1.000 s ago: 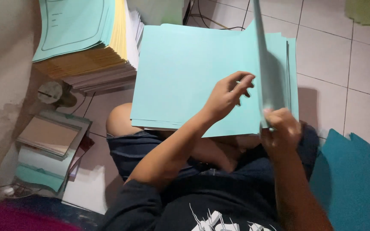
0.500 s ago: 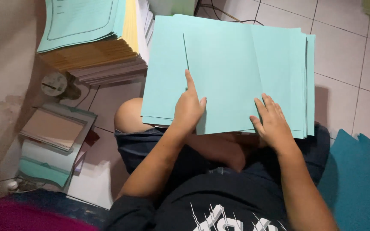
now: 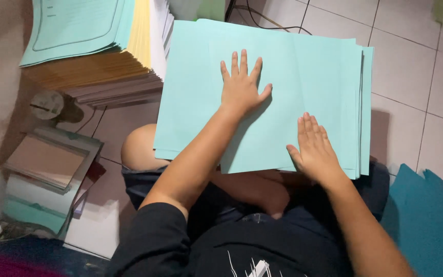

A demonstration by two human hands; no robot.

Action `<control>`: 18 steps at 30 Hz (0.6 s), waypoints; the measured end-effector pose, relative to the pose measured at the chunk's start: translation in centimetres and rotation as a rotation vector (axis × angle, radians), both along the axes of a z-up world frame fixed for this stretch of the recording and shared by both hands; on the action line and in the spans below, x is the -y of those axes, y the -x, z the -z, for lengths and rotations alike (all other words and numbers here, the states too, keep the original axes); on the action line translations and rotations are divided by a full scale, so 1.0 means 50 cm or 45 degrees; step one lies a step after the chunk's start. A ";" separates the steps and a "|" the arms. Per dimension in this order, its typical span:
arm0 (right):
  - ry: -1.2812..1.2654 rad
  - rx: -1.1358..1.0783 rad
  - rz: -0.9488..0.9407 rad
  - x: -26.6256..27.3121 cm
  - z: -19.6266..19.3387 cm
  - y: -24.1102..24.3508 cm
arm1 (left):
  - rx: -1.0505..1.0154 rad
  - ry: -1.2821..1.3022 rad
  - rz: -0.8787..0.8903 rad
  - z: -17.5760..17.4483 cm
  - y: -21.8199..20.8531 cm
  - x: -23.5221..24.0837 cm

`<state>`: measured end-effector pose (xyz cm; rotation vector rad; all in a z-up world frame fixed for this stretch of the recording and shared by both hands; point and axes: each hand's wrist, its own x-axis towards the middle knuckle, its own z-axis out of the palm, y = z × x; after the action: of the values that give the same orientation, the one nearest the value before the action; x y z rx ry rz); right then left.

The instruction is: A person sits on the floor and manually inspects a stack of light blue folders, flipping through them one by one and smoothing them out.

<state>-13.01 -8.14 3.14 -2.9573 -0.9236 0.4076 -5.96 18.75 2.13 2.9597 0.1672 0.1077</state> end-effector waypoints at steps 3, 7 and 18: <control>-0.033 -0.010 -0.038 -0.047 0.004 -0.125 | 0.099 0.008 0.007 0.004 0.001 0.003; -0.083 0.085 -0.070 -0.156 0.012 -0.340 | -0.014 0.079 -0.018 -0.034 0.004 0.000; -0.099 0.129 0.013 -0.182 -0.006 -0.317 | 0.318 0.079 -0.046 0.045 -0.022 0.006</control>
<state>2.82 0.98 3.44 -2.9339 -0.9114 0.2181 -4.88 18.46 -0.11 2.8496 0.1864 0.4645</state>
